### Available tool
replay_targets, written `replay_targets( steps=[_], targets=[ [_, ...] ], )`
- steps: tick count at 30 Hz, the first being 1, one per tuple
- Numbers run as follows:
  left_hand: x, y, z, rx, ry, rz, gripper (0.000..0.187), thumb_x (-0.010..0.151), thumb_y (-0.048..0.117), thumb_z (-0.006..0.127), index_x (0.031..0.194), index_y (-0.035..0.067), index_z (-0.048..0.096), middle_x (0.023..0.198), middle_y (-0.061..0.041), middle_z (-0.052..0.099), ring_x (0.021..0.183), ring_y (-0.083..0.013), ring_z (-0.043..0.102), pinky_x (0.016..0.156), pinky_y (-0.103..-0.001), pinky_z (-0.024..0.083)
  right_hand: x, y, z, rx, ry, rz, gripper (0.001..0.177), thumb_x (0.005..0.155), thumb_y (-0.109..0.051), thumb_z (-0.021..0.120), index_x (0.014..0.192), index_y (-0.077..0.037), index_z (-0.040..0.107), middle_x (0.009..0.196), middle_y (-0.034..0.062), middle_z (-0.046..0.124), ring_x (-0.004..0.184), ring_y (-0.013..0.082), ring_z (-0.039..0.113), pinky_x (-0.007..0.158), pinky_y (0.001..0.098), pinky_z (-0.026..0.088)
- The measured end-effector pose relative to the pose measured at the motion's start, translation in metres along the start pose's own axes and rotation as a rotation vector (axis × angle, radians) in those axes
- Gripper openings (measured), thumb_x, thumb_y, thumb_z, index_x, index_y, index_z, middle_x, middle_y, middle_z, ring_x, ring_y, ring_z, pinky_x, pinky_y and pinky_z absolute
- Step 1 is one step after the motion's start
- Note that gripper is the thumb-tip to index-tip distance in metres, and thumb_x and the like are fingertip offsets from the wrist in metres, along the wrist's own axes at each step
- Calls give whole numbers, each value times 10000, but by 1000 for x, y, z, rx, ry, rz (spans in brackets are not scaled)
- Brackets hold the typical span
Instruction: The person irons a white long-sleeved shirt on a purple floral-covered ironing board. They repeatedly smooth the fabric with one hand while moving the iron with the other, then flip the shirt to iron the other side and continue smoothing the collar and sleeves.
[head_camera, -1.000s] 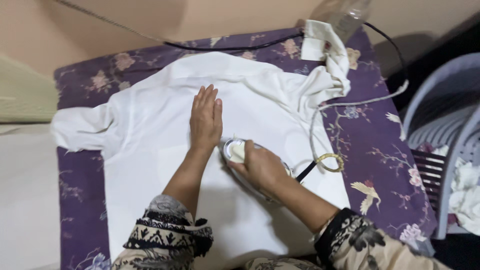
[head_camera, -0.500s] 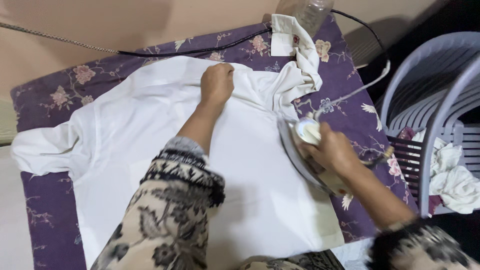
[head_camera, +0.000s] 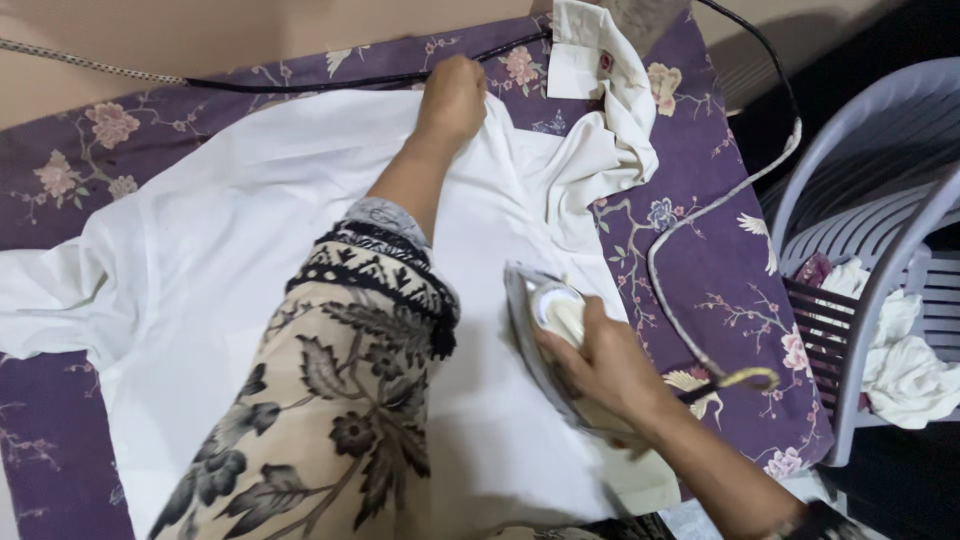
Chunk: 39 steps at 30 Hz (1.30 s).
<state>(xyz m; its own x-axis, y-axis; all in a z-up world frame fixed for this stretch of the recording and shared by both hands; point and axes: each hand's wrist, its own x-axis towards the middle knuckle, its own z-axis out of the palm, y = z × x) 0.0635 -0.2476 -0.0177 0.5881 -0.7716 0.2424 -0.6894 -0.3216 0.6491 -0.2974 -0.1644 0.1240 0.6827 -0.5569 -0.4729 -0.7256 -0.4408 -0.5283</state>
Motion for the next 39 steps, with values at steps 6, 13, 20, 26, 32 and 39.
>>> replay_targets(
  steps=[6, 13, 20, 26, 32, 39],
  targets=[
    [2, 11, -31, -40, -105, 101, 84, 722, -67, 667, 762, -15, 719, 830, -245, 698, 840, -402, 710, 775, -460, 555, 72, -42, 23, 228, 264, -129, 579, 958, -420, 657, 998, 138, 507, 724, 317, 664, 667, 427, 732, 573, 484, 568],
    [-77, 8, -86, -247, 421, 41, 236, 973, -6, 506, 1156, -2, 655, 1103, -215, 692, 1024, -386, 691, 897, -458, 554, 195, -78, 22, 223, 480, -223, 626, 956, -438, 709, 1005, 155, 514, 852, 359, 675, 826, 472, 717, 720, 504, 571],
    [-233, 13, -110, 208, -165, -41, 398, 1052, 259, 501, 1365, 25, 575, 1528, -171, 502, 1448, -348, 400, 1201, -493, 267, 252, -109, -1, 219, 535, -256, 596, 928, -463, 750, 941, 104, 567, 825, 289, 707, 768, 393, 740, 685, 463, 570],
    [-224, -7, -148, 437, -143, -178, 581, 990, 322, 512, 1508, 66, 446, 1630, -163, 301, 1522, -320, 197, 1233, -491, 144, 154, -98, 21, 191, 378, -171, 620, 976, -476, 699, 905, 115, 524, 724, 252, 658, 586, 291, 692, 489, 424, 530],
    [-256, -6, -151, 485, -111, -146, 618, 999, 343, 536, 1497, -10, 439, 1636, -188, 296, 1536, -312, 216, 1244, -477, 173, 137, -108, 22, 315, 326, -62, 557, 951, -427, 706, 949, 82, 477, 632, 173, 624, 448, 252, 613, 362, 399, 470],
    [-338, 1, -144, 393, -67, -50, 637, 1029, 378, 485, 1531, -7, 410, 1649, -192, 302, 1531, -315, 276, 1244, -465, 211, 229, -134, -14, 226, 375, -105, 636, 979, -458, 741, 689, 83, 573, 604, 155, 623, 433, 231, 620, 361, 385, 475]
  ],
)
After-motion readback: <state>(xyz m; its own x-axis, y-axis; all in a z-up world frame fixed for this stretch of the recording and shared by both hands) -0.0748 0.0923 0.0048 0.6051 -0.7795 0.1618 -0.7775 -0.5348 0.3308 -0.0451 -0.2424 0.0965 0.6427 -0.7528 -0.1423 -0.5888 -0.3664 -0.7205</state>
